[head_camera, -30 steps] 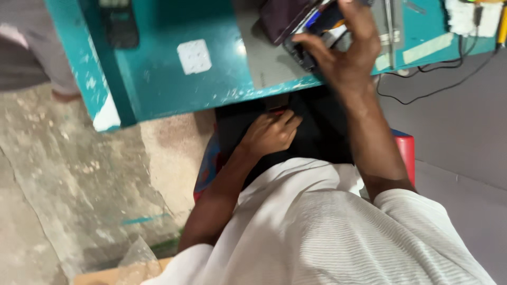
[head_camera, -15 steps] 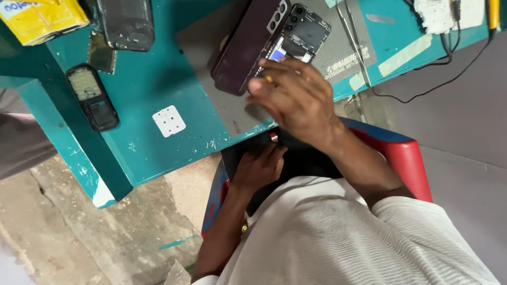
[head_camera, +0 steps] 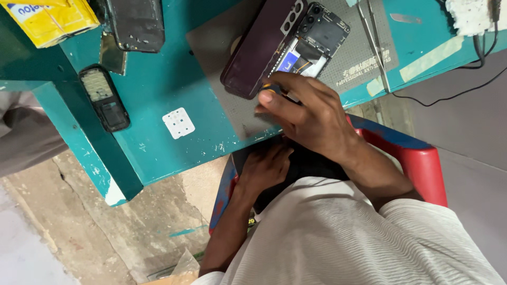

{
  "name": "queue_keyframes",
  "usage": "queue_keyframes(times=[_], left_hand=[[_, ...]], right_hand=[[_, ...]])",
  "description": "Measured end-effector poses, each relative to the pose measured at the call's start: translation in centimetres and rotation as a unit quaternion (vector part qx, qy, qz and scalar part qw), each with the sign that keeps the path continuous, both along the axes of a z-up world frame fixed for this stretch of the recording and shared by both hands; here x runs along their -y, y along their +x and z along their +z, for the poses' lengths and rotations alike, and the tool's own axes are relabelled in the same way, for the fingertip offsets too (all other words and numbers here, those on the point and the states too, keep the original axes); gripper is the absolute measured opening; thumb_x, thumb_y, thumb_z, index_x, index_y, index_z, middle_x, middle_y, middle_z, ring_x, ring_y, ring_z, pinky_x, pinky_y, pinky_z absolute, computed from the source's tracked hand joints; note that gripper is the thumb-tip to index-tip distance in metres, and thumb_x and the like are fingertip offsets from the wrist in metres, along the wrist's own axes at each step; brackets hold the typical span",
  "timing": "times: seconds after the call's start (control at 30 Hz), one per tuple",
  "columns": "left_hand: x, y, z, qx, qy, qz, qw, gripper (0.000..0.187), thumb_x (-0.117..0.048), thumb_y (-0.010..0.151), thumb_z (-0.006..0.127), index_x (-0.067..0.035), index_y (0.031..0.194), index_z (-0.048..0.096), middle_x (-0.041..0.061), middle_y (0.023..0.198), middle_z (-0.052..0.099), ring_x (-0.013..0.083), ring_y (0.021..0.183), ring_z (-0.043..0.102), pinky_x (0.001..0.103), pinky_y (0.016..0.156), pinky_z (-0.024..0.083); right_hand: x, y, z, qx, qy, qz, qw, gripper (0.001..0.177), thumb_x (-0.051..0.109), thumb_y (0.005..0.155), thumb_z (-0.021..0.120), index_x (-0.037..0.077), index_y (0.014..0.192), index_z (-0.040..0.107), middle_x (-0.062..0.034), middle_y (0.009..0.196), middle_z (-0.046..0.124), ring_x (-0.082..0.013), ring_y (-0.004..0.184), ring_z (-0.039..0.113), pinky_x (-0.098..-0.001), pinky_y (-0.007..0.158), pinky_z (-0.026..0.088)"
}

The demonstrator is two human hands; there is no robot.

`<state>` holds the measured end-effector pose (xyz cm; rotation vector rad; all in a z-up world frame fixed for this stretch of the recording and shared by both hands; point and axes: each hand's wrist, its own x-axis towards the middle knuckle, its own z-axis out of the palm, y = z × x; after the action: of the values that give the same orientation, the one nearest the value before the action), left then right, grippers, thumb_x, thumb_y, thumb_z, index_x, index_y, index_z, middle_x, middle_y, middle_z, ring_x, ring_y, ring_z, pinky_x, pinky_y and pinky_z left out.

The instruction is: The person is repairing a smartphone by manipulating its internal components. They use a screwdriver to remove screws from the device's frame and handle small internal parts with their hands. The task involves disassembling the phone to access the motherboard and battery area.

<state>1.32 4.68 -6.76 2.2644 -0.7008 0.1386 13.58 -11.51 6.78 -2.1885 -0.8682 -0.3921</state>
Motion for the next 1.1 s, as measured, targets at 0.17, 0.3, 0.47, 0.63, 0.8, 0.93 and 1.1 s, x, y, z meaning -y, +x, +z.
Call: queue_keyframes(times=[0.17, 0.3, 0.47, 0.63, 0.8, 0.93, 1.1], left_hand=[[-0.1, 0.0, 0.1, -0.001, -0.007, 0.004, 1.000, 0.026, -0.010, 0.082, 0.072, -0.010, 0.108, 0.075, 0.011, 0.115, 0.072, 0.0270, 0.088, 0.072, 0.038, 0.078, 0.061], [-0.1, 0.1, -0.1, -0.014, -0.009, -0.006, 1.000, 0.024, -0.007, 0.084, 0.072, -0.010, 0.107, 0.075, 0.008, 0.109, 0.072, 0.0254, 0.085, 0.072, 0.036, 0.076, 0.061], [0.3, 0.5, 0.2, -0.023, -0.016, -0.018, 0.999, 0.024, -0.007, 0.083, 0.072, -0.008, 0.107, 0.073, 0.009, 0.106, 0.073, 0.0269, 0.076, 0.071, 0.037, 0.071, 0.060], [-0.1, 0.4, 0.5, -0.056, -0.003, -0.023, 0.998, 0.027, -0.007, 0.084, 0.071, -0.007, 0.111, 0.073, 0.011, 0.105, 0.073, 0.0269, 0.072, 0.071, 0.038, 0.069, 0.060], [0.0, 0.4, 0.3, -0.043, -0.004, -0.017, 0.999, 0.027, -0.008, 0.084, 0.071, -0.007, 0.111, 0.072, 0.012, 0.108, 0.073, 0.0267, 0.076, 0.073, 0.037, 0.073, 0.061], [0.2, 0.4, 0.2, -0.049, -0.009, -0.023, 0.999, 0.025, -0.006, 0.085, 0.071, -0.006, 0.109, 0.073, 0.010, 0.105, 0.072, 0.0257, 0.076, 0.073, 0.036, 0.073, 0.061], [0.3, 0.4, 0.6, -0.045, 0.001, -0.026, 0.999, 0.024, -0.004, 0.084, 0.071, -0.005, 0.108, 0.073, 0.009, 0.101, 0.071, 0.0240, 0.073, 0.072, 0.035, 0.070, 0.061]], right_hand=[[0.1, 0.2, -0.6, -0.045, 0.082, 0.009, 0.996, 0.079, -0.010, 0.091, 0.083, 0.023, 0.151, 0.042, -0.0110, 0.116, 0.071, -0.0288, 0.098, 0.078, -0.0364, 0.081, 0.069], [-0.1, 0.3, -2.6, 0.008, 0.095, -0.056, 0.994, 0.084, 0.003, 0.094, 0.094, 0.020, 0.153, 0.037, -0.0149, 0.116, 0.069, -0.0267, 0.090, 0.076, -0.0340, 0.075, 0.065], [0.1, 0.5, -1.6, -0.002, 0.083, -0.021, 0.996, 0.073, 0.010, 0.096, 0.092, 0.016, 0.148, 0.041, -0.0139, 0.117, 0.069, -0.0294, 0.093, 0.074, -0.0372, 0.076, 0.063], [1.1, 0.3, -0.8, -0.011, 0.050, 0.008, 0.999, 0.057, -0.005, 0.094, 0.076, 0.020, 0.140, 0.053, -0.0135, 0.127, 0.069, -0.0288, 0.106, 0.075, -0.0342, 0.083, 0.065], [1.5, 0.0, -1.7, -0.028, 0.054, -0.013, 0.998, 0.054, 0.000, 0.101, 0.082, 0.020, 0.143, 0.056, -0.0102, 0.124, 0.069, -0.0262, 0.103, 0.076, -0.0319, 0.080, 0.065], [1.6, 0.7, -1.6, -0.028, 0.055, -0.009, 0.998, 0.053, 0.010, 0.101, 0.088, 0.018, 0.142, 0.056, -0.0101, 0.120, 0.069, -0.0250, 0.099, 0.075, -0.0330, 0.081, 0.065], [2.3, 1.8, -1.1, 0.013, 0.075, 0.047, 0.996, 0.056, 0.006, 0.094, 0.079, 0.020, 0.141, 0.053, -0.0083, 0.132, 0.066, -0.0335, 0.119, 0.071, -0.0412, 0.100, 0.063]])
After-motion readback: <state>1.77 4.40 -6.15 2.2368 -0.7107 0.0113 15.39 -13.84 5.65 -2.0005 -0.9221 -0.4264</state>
